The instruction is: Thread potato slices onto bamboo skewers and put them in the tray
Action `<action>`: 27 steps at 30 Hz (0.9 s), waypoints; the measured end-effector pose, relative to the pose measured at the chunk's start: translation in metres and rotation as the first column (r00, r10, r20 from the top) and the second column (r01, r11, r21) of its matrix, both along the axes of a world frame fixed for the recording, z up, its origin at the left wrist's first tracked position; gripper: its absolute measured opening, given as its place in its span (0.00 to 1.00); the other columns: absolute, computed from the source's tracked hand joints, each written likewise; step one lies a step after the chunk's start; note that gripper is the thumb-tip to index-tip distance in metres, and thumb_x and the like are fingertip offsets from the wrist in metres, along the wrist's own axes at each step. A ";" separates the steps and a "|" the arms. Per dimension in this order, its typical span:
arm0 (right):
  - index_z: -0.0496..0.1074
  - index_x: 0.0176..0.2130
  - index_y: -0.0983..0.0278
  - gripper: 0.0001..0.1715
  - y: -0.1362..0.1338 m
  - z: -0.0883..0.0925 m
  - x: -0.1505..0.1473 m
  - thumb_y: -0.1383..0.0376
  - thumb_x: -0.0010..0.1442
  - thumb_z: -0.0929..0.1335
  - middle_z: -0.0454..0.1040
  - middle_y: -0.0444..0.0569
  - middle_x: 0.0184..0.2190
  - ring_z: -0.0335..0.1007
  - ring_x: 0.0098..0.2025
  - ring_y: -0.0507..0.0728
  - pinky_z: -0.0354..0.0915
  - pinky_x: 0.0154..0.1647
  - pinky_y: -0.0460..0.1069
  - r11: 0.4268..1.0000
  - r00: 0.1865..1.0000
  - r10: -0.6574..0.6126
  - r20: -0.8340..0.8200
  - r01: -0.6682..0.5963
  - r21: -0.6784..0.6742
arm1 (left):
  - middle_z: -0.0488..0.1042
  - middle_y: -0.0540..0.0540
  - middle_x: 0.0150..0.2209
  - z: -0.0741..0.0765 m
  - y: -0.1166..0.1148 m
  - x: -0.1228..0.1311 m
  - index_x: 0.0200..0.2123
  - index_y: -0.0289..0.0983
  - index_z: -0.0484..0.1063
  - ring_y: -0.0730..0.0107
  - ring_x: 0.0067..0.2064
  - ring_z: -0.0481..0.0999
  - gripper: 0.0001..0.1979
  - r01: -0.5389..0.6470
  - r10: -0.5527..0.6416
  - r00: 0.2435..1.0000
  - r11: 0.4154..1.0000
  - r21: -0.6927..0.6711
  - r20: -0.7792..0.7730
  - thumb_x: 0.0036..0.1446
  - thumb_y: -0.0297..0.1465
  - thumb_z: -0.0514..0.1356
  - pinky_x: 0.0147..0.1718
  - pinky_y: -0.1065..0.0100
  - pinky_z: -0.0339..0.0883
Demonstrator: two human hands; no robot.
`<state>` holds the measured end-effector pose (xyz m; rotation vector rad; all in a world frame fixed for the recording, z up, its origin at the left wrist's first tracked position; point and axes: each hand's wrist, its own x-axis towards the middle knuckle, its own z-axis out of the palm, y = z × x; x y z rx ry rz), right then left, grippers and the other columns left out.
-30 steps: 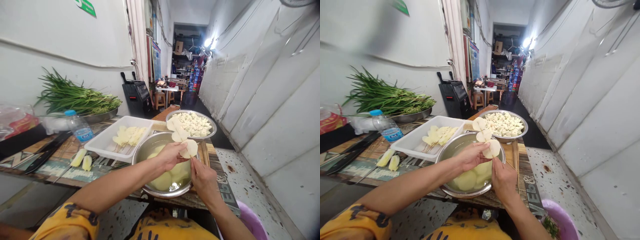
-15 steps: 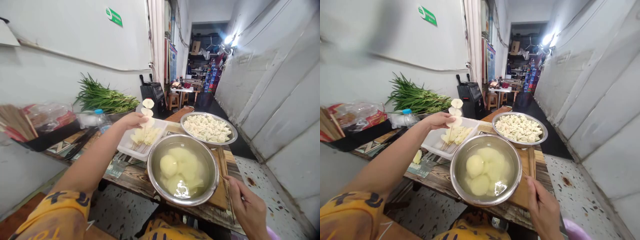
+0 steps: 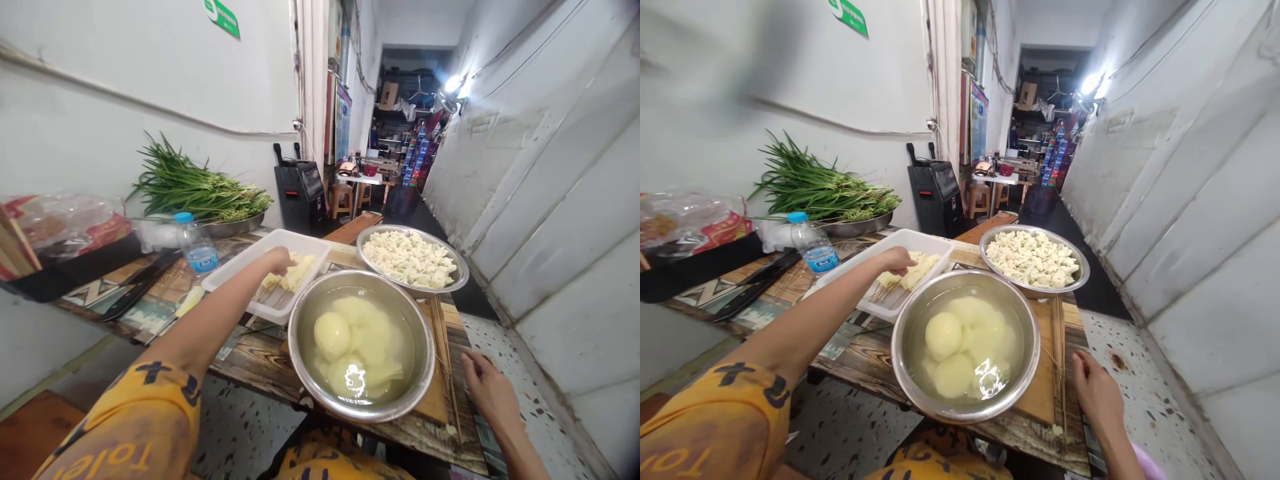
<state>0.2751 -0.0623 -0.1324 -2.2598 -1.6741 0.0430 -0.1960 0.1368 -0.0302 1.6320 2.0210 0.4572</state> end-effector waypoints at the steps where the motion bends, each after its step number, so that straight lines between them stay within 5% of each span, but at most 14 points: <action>1: 0.74 0.48 0.65 0.28 0.006 -0.003 0.001 0.55 0.60 0.56 0.79 0.56 0.40 0.75 0.41 0.64 0.67 0.38 0.53 0.999 1.000 0.014 0.019 -0.013 -0.033 | 0.75 0.33 0.27 0.006 -0.001 0.001 0.24 0.31 0.72 0.49 0.41 0.74 0.14 -0.026 0.028 0.999 0.998 0.061 -0.045 0.39 0.36 0.68 0.39 0.60 0.64; 5: 0.76 0.43 0.64 0.24 0.024 -0.004 -0.006 0.56 0.61 0.58 0.78 0.57 0.41 0.74 0.43 0.64 0.65 0.40 0.53 0.992 0.998 0.056 0.034 -0.052 -0.111 | 0.75 0.32 0.38 0.039 -0.018 0.015 0.29 0.31 0.75 0.48 0.50 0.69 0.11 0.007 0.045 0.978 0.969 0.247 -0.203 0.46 0.35 0.62 0.44 0.63 0.58; 7: 0.77 0.39 0.64 0.23 0.031 -0.001 -0.012 0.56 0.61 0.59 0.79 0.58 0.37 0.75 0.41 0.65 0.65 0.37 0.54 0.987 0.999 0.042 0.028 -0.037 -0.157 | 0.77 0.37 0.36 0.054 -0.034 0.035 0.29 0.34 0.77 0.54 0.43 0.72 0.12 0.238 -0.149 0.932 0.939 0.247 -0.331 0.49 0.37 0.60 0.39 0.67 0.59; 10: 0.76 0.36 0.66 0.19 0.041 0.002 -0.017 0.56 0.62 0.62 0.78 0.58 0.33 0.74 0.40 0.63 0.65 0.37 0.53 0.977 1.000 -0.008 0.003 0.009 -0.215 | 0.78 0.44 0.32 0.063 -0.061 0.079 0.30 0.38 0.78 0.63 0.35 0.73 0.11 0.559 -0.507 0.817 0.814 0.160 -0.274 0.48 0.38 0.60 0.34 0.70 0.58; 13: 0.72 0.43 0.67 0.14 0.048 0.003 -0.017 0.59 0.63 0.64 0.74 0.51 0.40 0.72 0.41 0.57 0.67 0.42 0.55 0.963 0.997 -0.058 -0.057 0.041 -0.266 | 0.77 0.47 0.27 0.049 -0.081 0.124 0.25 0.40 0.78 0.65 0.32 0.72 0.08 0.702 -0.691 0.710 0.709 0.068 -0.139 0.42 0.37 0.64 0.33 0.71 0.57; 18: 0.68 0.50 0.65 0.15 0.050 0.000 -0.010 0.62 0.63 0.65 0.70 0.52 0.49 0.70 0.45 0.57 0.68 0.43 0.56 0.964 0.967 -0.121 -0.225 0.060 -0.260 | 0.74 0.47 0.26 0.000 -0.091 0.176 0.24 0.40 0.76 0.60 0.36 0.72 0.09 0.752 -0.758 0.649 0.653 0.090 0.071 0.33 0.31 0.69 0.39 0.69 0.59; 22: 0.68 0.49 0.65 0.16 0.044 -0.005 -0.006 0.62 0.63 0.65 0.70 0.52 0.49 0.70 0.45 0.58 0.68 0.43 0.56 0.975 0.901 -0.173 -0.397 0.101 -0.197 | 0.70 0.47 0.24 -0.028 -0.098 0.193 0.22 0.39 0.73 0.55 0.40 0.72 0.15 0.760 -0.782 0.584 0.621 0.189 0.218 0.26 0.23 0.70 0.45 0.65 0.59; 27: 0.68 0.49 0.67 0.16 0.037 -0.011 -0.005 0.62 0.63 0.65 0.71 0.51 0.45 0.72 0.40 0.56 0.70 0.39 0.54 0.988 0.724 -0.154 -0.673 0.110 -0.108 | 0.72 0.47 0.26 -0.033 -0.097 0.190 0.26 0.39 0.75 0.59 0.35 0.73 0.18 0.814 -0.821 0.543 0.566 0.130 0.175 0.27 0.18 0.67 0.40 0.66 0.62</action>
